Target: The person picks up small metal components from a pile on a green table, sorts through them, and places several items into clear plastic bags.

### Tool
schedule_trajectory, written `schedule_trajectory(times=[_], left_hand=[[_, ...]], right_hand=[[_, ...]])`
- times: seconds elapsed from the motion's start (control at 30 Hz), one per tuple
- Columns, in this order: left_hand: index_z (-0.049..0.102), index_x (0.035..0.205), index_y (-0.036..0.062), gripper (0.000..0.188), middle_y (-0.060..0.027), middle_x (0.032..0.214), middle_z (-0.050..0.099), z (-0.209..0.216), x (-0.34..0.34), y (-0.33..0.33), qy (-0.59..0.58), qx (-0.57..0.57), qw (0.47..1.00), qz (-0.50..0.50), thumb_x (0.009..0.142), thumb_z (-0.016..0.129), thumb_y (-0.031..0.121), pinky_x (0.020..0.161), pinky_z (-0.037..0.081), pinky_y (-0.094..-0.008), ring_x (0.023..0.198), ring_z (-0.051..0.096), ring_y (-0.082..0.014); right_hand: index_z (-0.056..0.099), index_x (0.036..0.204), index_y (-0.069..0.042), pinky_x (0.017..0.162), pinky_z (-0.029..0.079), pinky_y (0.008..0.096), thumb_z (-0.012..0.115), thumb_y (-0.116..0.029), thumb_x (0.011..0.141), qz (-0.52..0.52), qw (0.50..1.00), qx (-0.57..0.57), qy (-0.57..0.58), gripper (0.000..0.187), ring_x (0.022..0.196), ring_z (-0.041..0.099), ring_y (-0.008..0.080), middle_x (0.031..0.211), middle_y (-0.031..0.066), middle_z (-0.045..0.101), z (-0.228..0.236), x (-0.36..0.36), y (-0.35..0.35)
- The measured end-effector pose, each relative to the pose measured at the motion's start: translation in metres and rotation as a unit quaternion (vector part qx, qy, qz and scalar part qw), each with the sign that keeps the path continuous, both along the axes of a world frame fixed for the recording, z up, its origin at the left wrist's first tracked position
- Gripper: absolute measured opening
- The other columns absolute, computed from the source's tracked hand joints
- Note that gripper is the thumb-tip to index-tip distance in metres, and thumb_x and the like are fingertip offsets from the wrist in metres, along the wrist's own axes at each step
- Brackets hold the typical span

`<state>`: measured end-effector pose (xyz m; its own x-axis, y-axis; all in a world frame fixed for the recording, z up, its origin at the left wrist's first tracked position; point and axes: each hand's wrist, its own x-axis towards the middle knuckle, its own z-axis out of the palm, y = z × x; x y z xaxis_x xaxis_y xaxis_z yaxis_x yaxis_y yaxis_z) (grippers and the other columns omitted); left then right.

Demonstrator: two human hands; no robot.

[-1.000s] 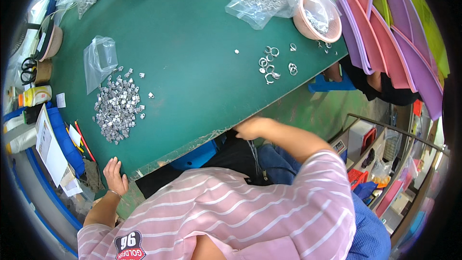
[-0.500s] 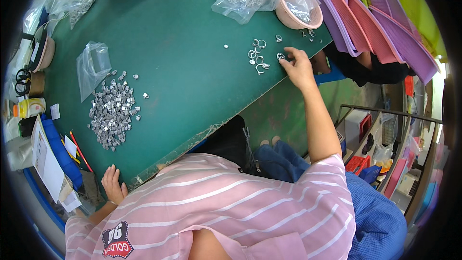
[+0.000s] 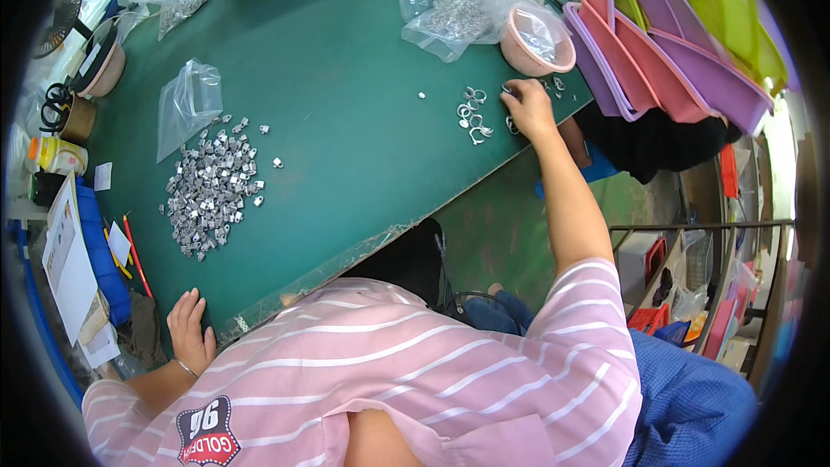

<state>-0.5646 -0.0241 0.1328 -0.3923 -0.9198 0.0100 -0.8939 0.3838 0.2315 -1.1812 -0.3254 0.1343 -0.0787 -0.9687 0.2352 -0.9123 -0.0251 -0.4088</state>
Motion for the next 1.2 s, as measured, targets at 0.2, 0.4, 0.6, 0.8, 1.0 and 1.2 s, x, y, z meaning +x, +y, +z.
schedule_trajectory(times=[0.2, 0.4, 0.6, 0.8, 1.0, 1.2], left_hand=[[0.04, 0.123, -0.0007, 0.054, -0.0209, 0.133, 0.037, 0.009, -0.01, 0.003, -0.004, -0.009, 1.0, -0.002, 0.071, 0.049, 0.003, 0.099, 0.027, -0.048, 0.121, 0.036, -0.039], [0.042, 0.122, -0.0013, 0.052, -0.0197, 0.132, 0.039, 0.012, -0.015, 0.001, 0.006, -0.025, 1.0, 0.0, 0.07, 0.05, 0.003, 0.099, 0.029, -0.0467, 0.12, 0.037, -0.0378], [0.045, 0.12, -0.0007, 0.052, -0.0175, 0.131, 0.041, 0.017, -0.018, 0.005, 0.012, -0.046, 0.999, 0.011, 0.069, 0.053, 0.005, 0.098, 0.03, -0.0455, 0.12, 0.039, -0.0359], [0.045, 0.12, -0.0006, 0.051, -0.0173, 0.13, 0.042, 0.013, -0.016, 0.002, 0.018, -0.049, 0.999, 0.005, 0.07, 0.054, 0.006, 0.097, 0.031, -0.046, 0.119, 0.04, -0.0352], [0.043, 0.122, -0.0001, 0.055, -0.0183, 0.125, 0.046, 0.013, -0.016, -0.022, 0.146, -0.044, 0.988, 0.032, 0.071, 0.061, 0.009, 0.096, 0.034, -0.0426, 0.114, 0.044, -0.0375], [0.035, 0.131, 0.0093, 0.077, -0.0211, 0.134, 0.033, 0.015, -0.054, -0.092, 0.115, -0.099, 0.981, 0.121, 0.066, 0.074, 0.023, 0.102, 0.03, -0.044, 0.123, 0.033, -0.0387]], right_hand=[[0.065, 0.079, 0.0, 0.077, 0.047, 0.0365, 0.07, -0.01, 0.07, -0.031, 0.996, -0.079, 0.001, 0.014, 0.085, 0.059, 0.0308, 0.089, 0.0162, 0.059, -0.01, -0.001, 0.007], [0.065, 0.082, 0.0, 0.071, 0.048, 0.0338, 0.069, -0.012, 0.072, -0.053, 0.995, -0.084, -0.007, 0.016, 0.076, 0.061, 0.0262, 0.082, 0.0146, 0.062, -0.007, -0.002, 0.027], [0.067, 0.085, -0.005, 0.08, 0.046, 0.0399, 0.063, -0.015, 0.077, -0.067, 0.996, -0.034, 0.047, 0.014, 0.092, 0.058, 0.03, 0.095, 0.0127, 0.063, -0.013, 0.028, 0.019], [0.065, 0.086, -0.004, 0.079, 0.046, 0.0411, 0.059, -0.01, 0.077, 0.074, 0.971, -0.218, 0.064, 0.012, 0.088, 0.058, 0.0325, 0.091, 0.0142, 0.061, 0.011, 0.087, 0.005], [0.059, 0.103, -0.007, 0.092, 0.04, 0.0417, 0.061, -0.012, 0.078, 0.471, 0.871, -0.136, -0.023, 0.026, 0.107, 0.052, 0.0318, 0.113, 0.0131, 0.056, 0.029, 0.308, 0.079], [0.047, 0.127, -0.013, 0.104, 0.025, 0.0505, 0.055, -0.033, 0.085, 0.538, 0.836, -0.077, 0.07, 0.047, 0.128, 0.032, 0.0328, 0.138, 0.0085, 0.038, -0.003, 0.389, 0.102]])
